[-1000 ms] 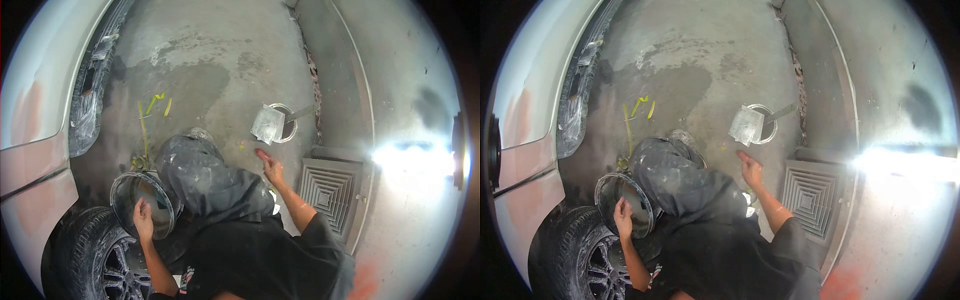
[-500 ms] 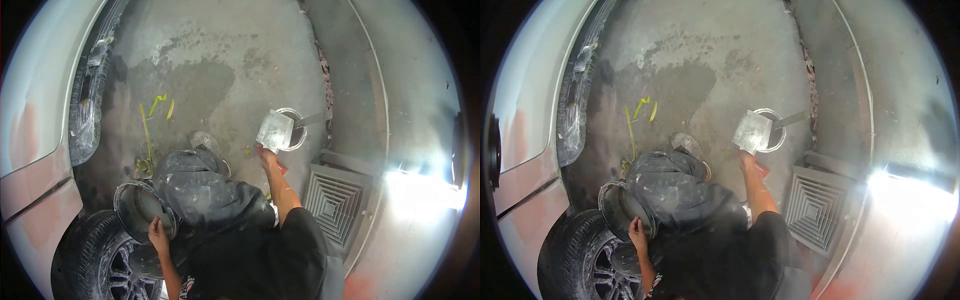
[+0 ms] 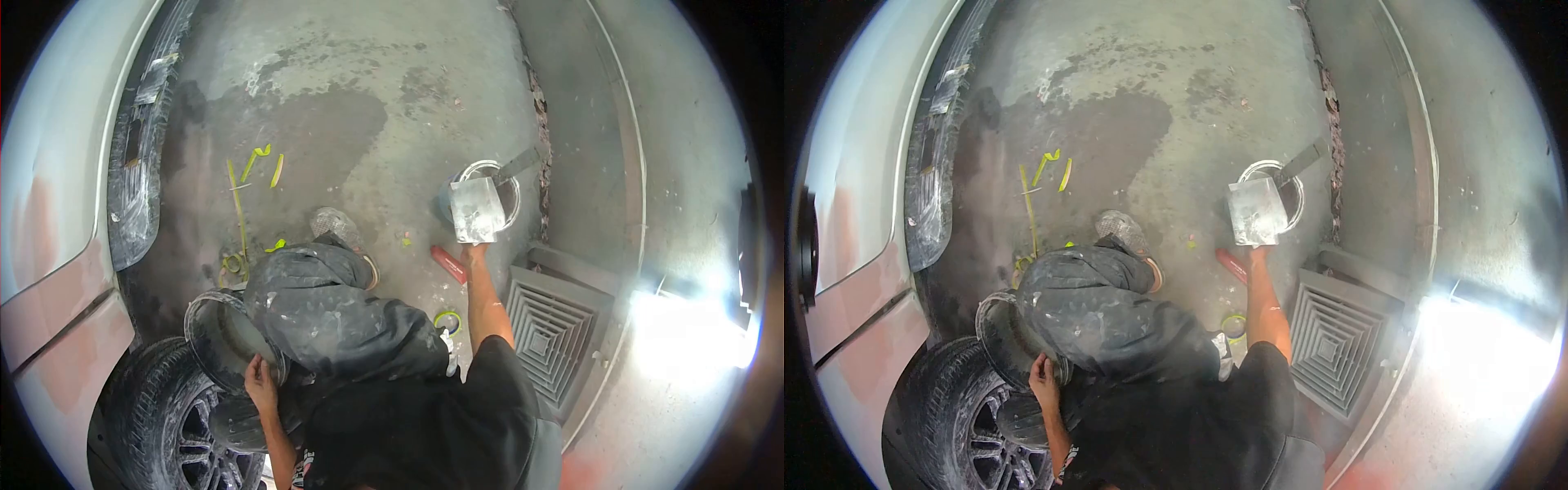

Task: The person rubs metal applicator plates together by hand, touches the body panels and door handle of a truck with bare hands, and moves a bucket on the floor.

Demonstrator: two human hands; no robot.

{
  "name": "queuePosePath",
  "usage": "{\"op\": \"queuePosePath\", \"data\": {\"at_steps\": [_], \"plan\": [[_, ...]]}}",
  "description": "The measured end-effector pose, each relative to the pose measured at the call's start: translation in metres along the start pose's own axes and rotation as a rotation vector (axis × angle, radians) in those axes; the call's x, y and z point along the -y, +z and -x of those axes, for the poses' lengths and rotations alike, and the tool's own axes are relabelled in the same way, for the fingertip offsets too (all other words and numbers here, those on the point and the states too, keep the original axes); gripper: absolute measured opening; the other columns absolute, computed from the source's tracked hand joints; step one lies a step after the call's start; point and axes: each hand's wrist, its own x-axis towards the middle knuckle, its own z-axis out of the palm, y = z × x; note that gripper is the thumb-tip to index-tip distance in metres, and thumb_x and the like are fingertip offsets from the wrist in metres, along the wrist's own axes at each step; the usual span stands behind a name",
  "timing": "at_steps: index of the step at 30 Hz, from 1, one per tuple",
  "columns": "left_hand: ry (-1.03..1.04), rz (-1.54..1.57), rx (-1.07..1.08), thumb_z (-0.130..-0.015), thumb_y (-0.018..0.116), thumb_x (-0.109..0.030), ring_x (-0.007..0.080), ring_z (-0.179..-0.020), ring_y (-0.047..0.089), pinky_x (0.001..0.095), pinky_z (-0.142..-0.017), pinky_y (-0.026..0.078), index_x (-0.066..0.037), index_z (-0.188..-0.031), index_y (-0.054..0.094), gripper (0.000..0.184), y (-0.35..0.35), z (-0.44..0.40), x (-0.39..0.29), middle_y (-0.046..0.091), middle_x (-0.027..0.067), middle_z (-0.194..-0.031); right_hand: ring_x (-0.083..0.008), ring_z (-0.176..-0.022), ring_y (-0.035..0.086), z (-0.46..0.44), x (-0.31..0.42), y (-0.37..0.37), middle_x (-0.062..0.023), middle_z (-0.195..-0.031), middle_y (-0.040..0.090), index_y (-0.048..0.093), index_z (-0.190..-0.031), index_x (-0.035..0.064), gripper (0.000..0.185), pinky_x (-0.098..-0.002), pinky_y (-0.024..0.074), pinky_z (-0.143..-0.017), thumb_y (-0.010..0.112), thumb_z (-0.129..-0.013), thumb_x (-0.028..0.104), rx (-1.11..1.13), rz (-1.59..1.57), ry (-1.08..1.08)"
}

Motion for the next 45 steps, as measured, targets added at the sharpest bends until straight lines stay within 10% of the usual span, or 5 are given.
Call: {"op": "queuePosePath", "data": {"at_steps": [17, 29, 41, 43, 45], "plan": [[-0.045, -0.046, 0.026, -0.1, 0.063, -0.019, 0.0183, -0.104, 0.064, 0.0302, -0.094, 0.048, 0.008, -0.127, 0.062, 0.038, 0.0, -0.003, -0.007, 0.069, 0.0117, -0.115, -0.0247, -0.101, 0.065, -0.08, 0.091, 0.02, -0.0093, -0.13, 0.059, 0.048, -0.14, 0.0109, 0.049, -0.0377, 0.058, -0.081, 0.065, -0.095, 0.01, -0.328, 0.217, -0.439], [-0.095, 0.512, -0.25, -0.105, 0.056, -0.03, 0.0091, -0.061, 0.056, 0.0245, -0.059, 0.046, 0.0, -0.093, 0.068, 0.034, -0.028, 0.027, -0.162, 0.062, 0.0034, -0.075, -0.0432, -0.107, 0.062, 0.13, 0.029, 0.025, -0.0238, -0.118, 0.064, 0.062, -0.118, 0.0025, 0.048, -0.0491, 0.0507, -0.093, 0.071, -0.085, 0.036, 0.564, 1.798, -0.501], [1.169, 0.559, 0.499, -0.099, 0.064, -0.017, 0.0151, -0.065, 0.055, 0.0287, -0.062, 0.053, 0.001, -0.112, 0.055, 0.024, -0.111, 0.093, -0.421, 0.056, 0.008, -0.085, -0.0353, -0.111, 0.064, 0.039, 0.065, 0.004, -0.0277, -0.121, 0.063, 0.059, -0.125, -0.0085, 0.066, -0.0517, 0.0528, -0.09, 0.07, -0.082, 0.041, 0.059, 2.226, -0.524], [1.188, 0.53, 0.599, -0.099, 0.064, -0.017, 0.0156, -0.067, 0.055, 0.0298, -0.064, 0.052, 0.001, -0.112, 0.056, 0.023, -0.109, 0.1, -0.412, 0.056, 0.0083, -0.086, -0.0388, -0.124, 0.056, -0.069, 0.018, -0.093, -0.0324, -0.141, 0.049, 0.041, -0.144, -0.0082, 0.083, -0.0519, 0.0502, -0.098, 0.071, -0.084, 0.039, 0.692, 2.962, -0.604], [1.204, 0.534, 0.645, -0.099, 0.064, -0.017, 0.0162, -0.069, 0.056, 0.0308, -0.066, 0.051, 0.0, -0.112, 0.056, 0.023, -0.11, 0.104, -0.399, 0.057, 0.0085, -0.087, -0.041, -0.133, 0.049, 0.024, 0.042, -0.028, -0.032, -0.15, 0.04, 0.035, -0.15, -0.0035, 0.084, -0.0528, 0.0465, -0.104, 0.067, -0.088, 0.041, 0.453, 1.617, -1.258]]}}
